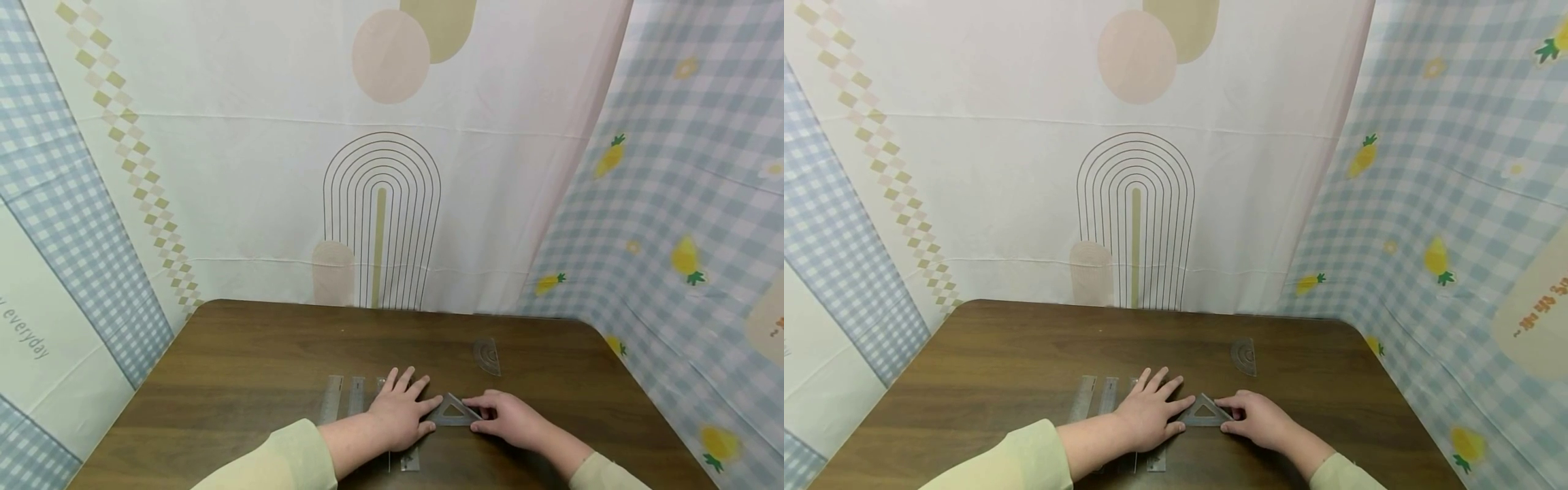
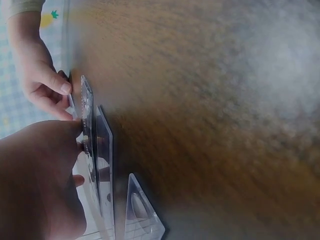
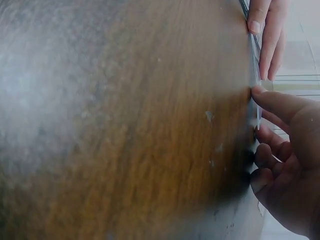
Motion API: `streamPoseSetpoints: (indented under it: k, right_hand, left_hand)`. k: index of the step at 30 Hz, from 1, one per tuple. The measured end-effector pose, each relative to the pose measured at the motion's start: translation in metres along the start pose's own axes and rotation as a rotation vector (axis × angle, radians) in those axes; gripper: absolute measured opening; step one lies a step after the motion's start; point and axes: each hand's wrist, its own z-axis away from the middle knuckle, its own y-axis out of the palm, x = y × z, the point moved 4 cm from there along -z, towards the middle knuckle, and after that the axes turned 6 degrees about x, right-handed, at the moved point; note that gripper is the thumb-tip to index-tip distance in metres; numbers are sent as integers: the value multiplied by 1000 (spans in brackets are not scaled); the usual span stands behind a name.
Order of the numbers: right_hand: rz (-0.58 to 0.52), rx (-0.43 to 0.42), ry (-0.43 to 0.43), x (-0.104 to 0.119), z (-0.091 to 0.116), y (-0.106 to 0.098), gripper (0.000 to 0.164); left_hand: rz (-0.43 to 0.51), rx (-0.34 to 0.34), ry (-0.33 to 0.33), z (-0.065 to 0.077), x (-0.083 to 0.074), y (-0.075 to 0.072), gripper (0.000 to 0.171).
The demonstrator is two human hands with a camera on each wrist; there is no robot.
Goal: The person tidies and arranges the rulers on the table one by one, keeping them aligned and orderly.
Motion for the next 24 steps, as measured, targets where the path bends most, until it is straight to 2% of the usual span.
streamPoseSetpoints:
  k: [8, 24]
  right_hand:
    - [-50, 5, 26, -2, 0, 2, 46]
    - [-53, -4, 48, -3, -1, 3, 46]
  left_hand:
    - [10, -3, 0, 1, 0, 0, 53]
    - [15, 22, 1, -1, 2, 2, 56]
